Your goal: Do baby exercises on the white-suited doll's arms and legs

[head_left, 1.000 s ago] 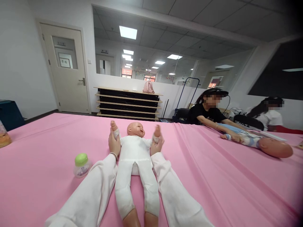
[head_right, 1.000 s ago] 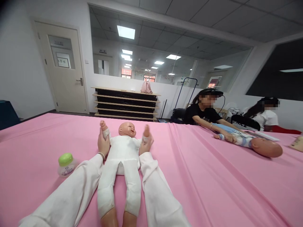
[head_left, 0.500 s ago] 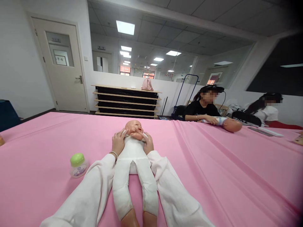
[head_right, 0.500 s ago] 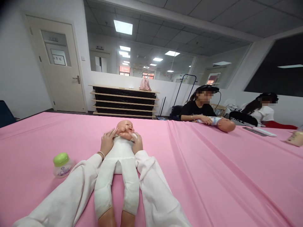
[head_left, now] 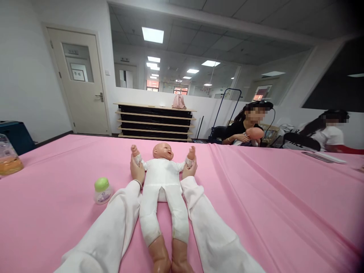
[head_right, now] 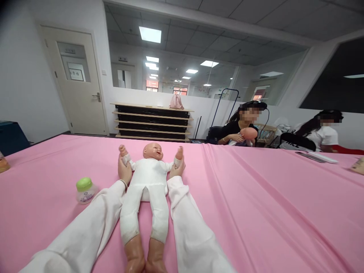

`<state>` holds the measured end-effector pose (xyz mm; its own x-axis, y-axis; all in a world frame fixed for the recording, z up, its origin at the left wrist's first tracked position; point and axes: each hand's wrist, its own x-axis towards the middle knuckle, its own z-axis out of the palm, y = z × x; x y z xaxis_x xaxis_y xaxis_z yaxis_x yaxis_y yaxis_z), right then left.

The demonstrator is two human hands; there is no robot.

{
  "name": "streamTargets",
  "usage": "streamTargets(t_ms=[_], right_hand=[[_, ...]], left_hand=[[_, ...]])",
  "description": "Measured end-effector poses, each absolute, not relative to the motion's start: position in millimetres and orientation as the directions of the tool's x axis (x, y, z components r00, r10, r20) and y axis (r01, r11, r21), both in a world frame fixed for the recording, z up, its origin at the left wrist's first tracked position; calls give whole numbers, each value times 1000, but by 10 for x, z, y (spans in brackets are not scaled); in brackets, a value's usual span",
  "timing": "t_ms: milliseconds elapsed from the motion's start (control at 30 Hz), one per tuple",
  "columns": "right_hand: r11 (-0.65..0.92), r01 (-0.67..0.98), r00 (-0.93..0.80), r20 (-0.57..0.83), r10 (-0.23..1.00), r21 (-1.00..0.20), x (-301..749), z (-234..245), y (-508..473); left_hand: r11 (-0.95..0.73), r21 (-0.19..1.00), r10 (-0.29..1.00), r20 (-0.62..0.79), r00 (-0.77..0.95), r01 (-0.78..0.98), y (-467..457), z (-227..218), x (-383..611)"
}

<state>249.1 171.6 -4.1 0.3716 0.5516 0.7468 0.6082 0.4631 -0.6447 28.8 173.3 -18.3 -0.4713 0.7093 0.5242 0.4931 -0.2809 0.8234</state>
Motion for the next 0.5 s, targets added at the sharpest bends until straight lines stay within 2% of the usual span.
streamTargets(t_ms=[100,167,267,367,500], right_hand=[[500,627,297,777,554,-597,2461,-56,1717],[557,687,83,812,577,-466,2427,-42,1740],[622,738,-215,783,583,-260,2402,-16,1768],[596,773,-254,757,603,-216,2405,-13,1773],[629,750,-291,753,591,-203,2408,-53,1775]], left_hand=[[-352,717,733,611,-298,602,1742,-80,385],[-399,645,739,647,-188,652,1761,-31,435],[-467,545,736,676,-36,696,1792,9,471],[-520,486,732,678,73,702,1824,21,480],[-542,499,737,668,98,676,1858,-11,492]])
